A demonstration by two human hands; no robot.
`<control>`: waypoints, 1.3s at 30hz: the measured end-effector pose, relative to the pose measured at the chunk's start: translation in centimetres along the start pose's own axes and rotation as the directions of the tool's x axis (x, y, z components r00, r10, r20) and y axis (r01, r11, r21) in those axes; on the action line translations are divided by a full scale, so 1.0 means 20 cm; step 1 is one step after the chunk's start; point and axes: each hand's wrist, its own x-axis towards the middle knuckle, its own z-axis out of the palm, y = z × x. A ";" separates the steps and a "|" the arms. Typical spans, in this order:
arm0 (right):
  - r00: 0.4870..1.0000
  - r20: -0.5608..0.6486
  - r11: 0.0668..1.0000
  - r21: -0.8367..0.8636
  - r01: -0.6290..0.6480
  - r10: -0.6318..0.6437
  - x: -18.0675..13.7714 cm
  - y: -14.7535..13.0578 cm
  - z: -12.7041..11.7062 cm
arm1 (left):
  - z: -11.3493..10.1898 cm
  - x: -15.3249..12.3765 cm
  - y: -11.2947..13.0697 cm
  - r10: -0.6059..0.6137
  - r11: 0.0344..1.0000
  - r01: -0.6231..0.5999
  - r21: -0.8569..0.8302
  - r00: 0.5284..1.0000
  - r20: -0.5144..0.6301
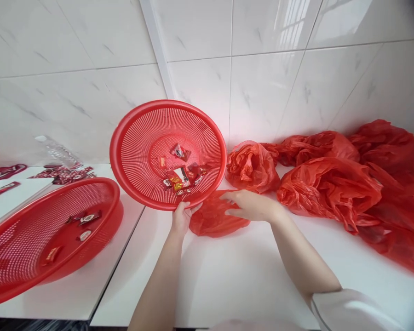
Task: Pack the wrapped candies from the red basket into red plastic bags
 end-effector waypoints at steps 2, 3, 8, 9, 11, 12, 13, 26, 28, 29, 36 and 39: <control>0.998 -0.014 0.997 0.041 0.062 -0.061 0.01 -0.01 0.00 | 0.02 -0.02 -0.01 -0.003 1.000 0.003 0.016 1.000 0.026; 0.995 -0.047 0.995 0.047 0.093 -0.091 0.03 -0.02 0.01 | 0.03 -0.03 -0.02 -0.018 1.000 0.017 0.021 0.999 0.049; 0.944 -0.287 0.986 -0.076 0.147 -0.163 0.12 -0.06 0.10 | 0.09 -0.12 -0.08 -0.104 0.995 0.102 0.023 0.988 0.116; 0.937 -0.310 0.985 -0.114 0.132 -0.161 0.13 -0.06 0.12 | 0.11 -0.14 -0.09 -0.108 0.994 0.106 0.016 0.988 0.113; 0.932 -0.339 0.981 -0.179 0.072 -0.130 0.17 -0.04 0.18 | 0.13 -0.17 -0.12 -0.119 0.993 0.120 0.004 0.986 0.119; 0.931 -0.350 0.978 -0.205 0.034 -0.106 0.18 -0.03 0.21 | 0.15 -0.18 -0.13 -0.127 0.992 0.128 0.001 0.984 0.128; 0.928 -0.362 0.974 -0.226 -0.001 -0.083 0.19 -0.02 0.24 | 0.16 -0.19 -0.14 -0.136 0.991 0.137 0.001 0.981 0.138; 0.849 -0.528 0.996 0.063 0.058 -0.016 0.26 0.07 0.24 | 0.15 -0.17 -0.13 -0.146 0.989 0.143 0.036 0.979 0.144; 0.825 -0.563 0.986 0.157 0.061 0.038 0.24 0.07 0.20 | 0.14 -0.16 -0.12 -0.134 0.991 0.132 0.022 0.981 0.142; 0.820 -0.567 0.978 0.204 0.050 0.076 0.22 0.07 0.18 | 0.14 -0.15 -0.12 -0.123 0.992 0.122 0.015 0.983 0.139; 0.838 -0.509 0.949 0.312 -0.031 0.195 0.14 0.07 0.07 | 0.08 -0.10 -0.09 -0.070 0.998 0.069 0.011 0.991 0.117; 0.894 -0.428 0.961 0.274 -0.014 0.136 0.12 0.07 0.05 | 0.07 -0.09 -0.07 -0.048 0.999 0.046 0.022 0.994 0.102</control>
